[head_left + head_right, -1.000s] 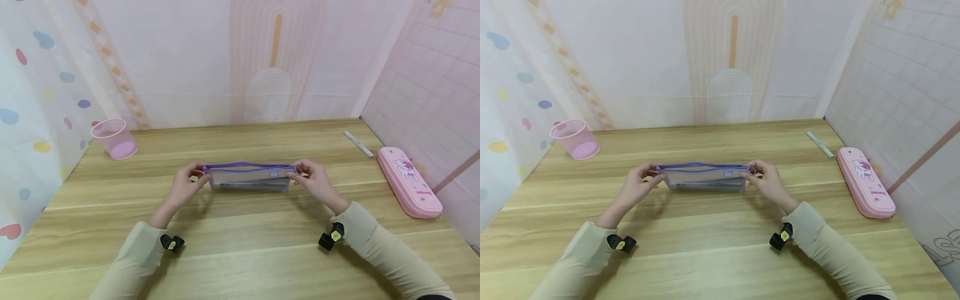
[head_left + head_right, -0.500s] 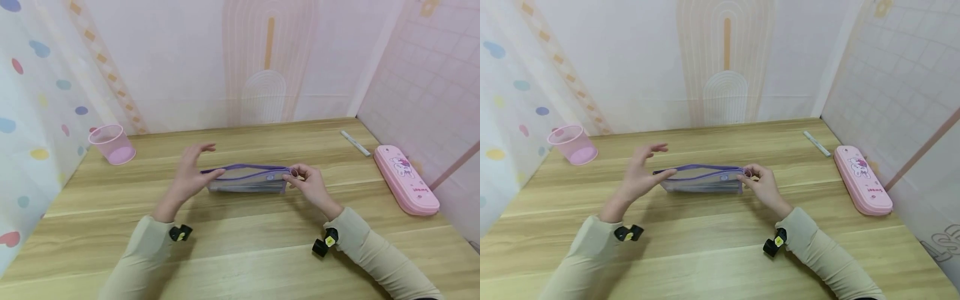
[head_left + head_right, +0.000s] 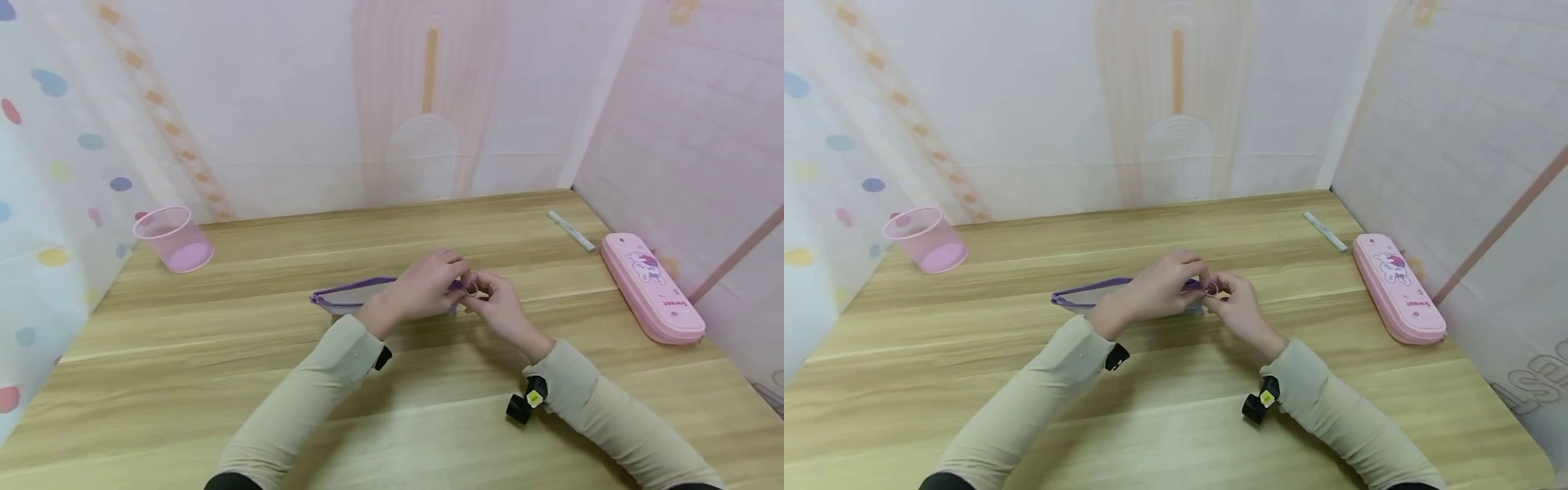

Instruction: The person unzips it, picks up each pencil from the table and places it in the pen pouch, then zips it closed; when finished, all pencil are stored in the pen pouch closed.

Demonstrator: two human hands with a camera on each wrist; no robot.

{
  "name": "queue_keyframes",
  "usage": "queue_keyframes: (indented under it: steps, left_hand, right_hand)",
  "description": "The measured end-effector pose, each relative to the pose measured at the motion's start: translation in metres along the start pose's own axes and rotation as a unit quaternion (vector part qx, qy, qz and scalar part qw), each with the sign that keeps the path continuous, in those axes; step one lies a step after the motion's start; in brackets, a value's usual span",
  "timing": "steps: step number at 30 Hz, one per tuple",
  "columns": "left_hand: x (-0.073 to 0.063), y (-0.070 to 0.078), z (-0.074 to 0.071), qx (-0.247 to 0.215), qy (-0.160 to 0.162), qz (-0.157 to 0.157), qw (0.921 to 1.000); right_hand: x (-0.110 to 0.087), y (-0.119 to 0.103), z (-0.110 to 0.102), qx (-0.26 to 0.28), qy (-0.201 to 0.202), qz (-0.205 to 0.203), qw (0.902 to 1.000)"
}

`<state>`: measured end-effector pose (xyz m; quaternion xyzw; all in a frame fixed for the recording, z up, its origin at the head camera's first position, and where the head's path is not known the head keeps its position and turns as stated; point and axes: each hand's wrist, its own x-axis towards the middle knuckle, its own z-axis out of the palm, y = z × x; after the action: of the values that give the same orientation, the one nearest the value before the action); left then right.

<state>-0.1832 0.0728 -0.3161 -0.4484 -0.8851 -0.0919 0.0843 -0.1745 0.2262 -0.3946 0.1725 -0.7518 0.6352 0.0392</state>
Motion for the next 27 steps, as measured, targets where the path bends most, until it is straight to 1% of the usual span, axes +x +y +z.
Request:
queue_keyframes:
  steps: [6,10,12,14,16,18,19,21,24,27]
  left_hand:
    - [0.005,-0.002,-0.001,-0.053,-0.007,-0.023,0.9983]
    - [0.007,-0.002,-0.002,-0.100,-0.013,-0.043,0.9940]
    - [0.007,-0.003,-0.001,-0.129,-0.020,-0.056,0.9899]
    - [0.006,-0.005,-0.001,-0.163,-0.027,-0.069,0.9839]
    - [0.004,-0.008,-0.001,-0.201,-0.034,-0.079,0.9758]
    - [0.003,-0.012,-0.002,-0.230,-0.037,-0.084,0.9688]
    - [0.002,-0.013,-0.003,-0.239,-0.037,-0.082,0.9668]
    - [0.000,-0.016,-0.005,-0.248,-0.038,-0.071,0.9654]
    - [-0.002,-0.018,-0.008,-0.240,-0.037,-0.051,0.9688]
    - [-0.005,-0.020,-0.010,-0.251,-0.042,-0.046,0.9660]
  right_hand:
    - [0.001,0.001,0.001,-0.004,0.006,-0.014,0.9999]
    - [0.001,0.001,0.002,-0.009,0.006,-0.015,0.9998]
    - [0.002,0.000,0.002,-0.009,0.002,-0.012,0.9999]
    - [0.002,0.000,0.002,-0.015,-0.005,-0.009,0.9998]
    - [0.001,-0.004,0.003,-0.015,-0.013,-0.007,0.9998]
    - [0.001,-0.005,0.003,-0.019,-0.018,-0.008,0.9996]
    - [0.000,-0.006,0.003,-0.021,-0.020,-0.008,0.9995]
    - [0.000,-0.007,0.004,-0.022,-0.021,-0.009,0.9995]
    - [0.001,-0.005,0.005,-0.029,-0.024,-0.009,0.9993]
    - [0.000,-0.006,0.006,-0.036,-0.028,-0.013,0.9989]
